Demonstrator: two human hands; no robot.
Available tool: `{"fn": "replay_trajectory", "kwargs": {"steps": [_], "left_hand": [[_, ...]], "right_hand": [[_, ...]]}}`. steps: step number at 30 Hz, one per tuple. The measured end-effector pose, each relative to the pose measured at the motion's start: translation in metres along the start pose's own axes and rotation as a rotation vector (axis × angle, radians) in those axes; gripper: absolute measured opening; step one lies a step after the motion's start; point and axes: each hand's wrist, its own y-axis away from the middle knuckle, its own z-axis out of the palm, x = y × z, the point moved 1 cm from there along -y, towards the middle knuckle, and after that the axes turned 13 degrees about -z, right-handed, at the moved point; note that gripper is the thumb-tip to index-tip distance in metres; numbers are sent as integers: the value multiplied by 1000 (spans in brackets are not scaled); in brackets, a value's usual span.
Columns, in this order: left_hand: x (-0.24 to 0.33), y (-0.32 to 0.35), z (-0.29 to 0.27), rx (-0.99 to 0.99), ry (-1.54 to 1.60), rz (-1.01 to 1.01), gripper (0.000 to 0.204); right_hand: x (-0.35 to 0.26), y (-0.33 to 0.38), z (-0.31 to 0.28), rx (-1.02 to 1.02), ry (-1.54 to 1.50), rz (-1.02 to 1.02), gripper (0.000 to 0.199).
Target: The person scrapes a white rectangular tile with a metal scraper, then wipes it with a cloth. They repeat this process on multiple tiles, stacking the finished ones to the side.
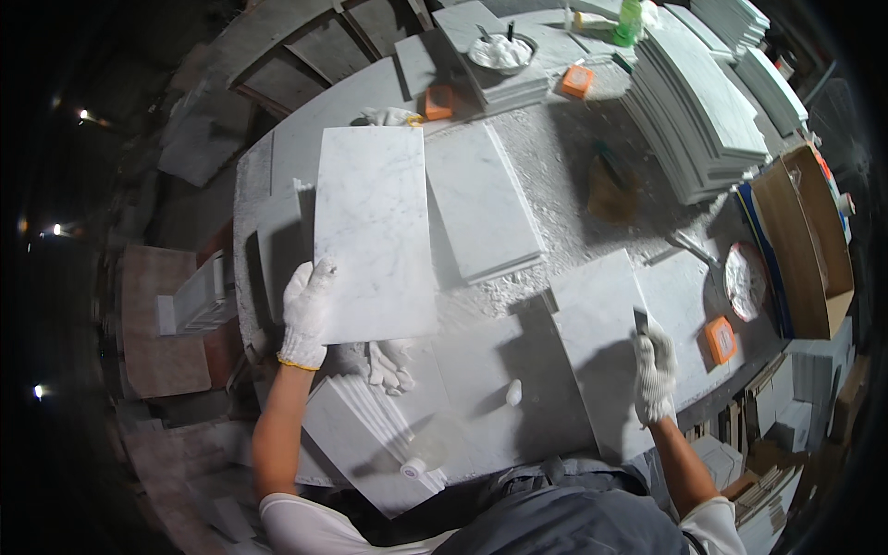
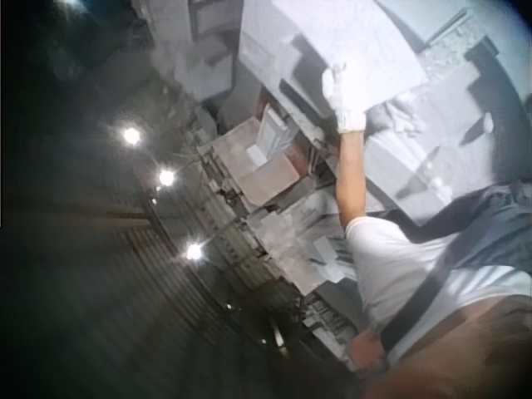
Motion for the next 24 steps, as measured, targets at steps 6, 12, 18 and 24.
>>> {"fn": "replay_trajectory", "kwargs": {"steps": [6, 12, 18, 24], "left_hand": [[-2, 31, 60, -166, -44, -83, 27], [-34, 23, 160, -251, -24, -195, 24], [-56, -17, 249, -158, -189, -219, 37], [-75, -71, 295, -249, -273, -235, 60]], "right_hand": [[-42, -49, 72, -570, -871, 303, 30], [-35, -112, 130, -377, -1061, 219, 23], [19, -217, 126, -352, -466, 117, 26], [64, -304, 136, -353, -214, 57, 26]]}}
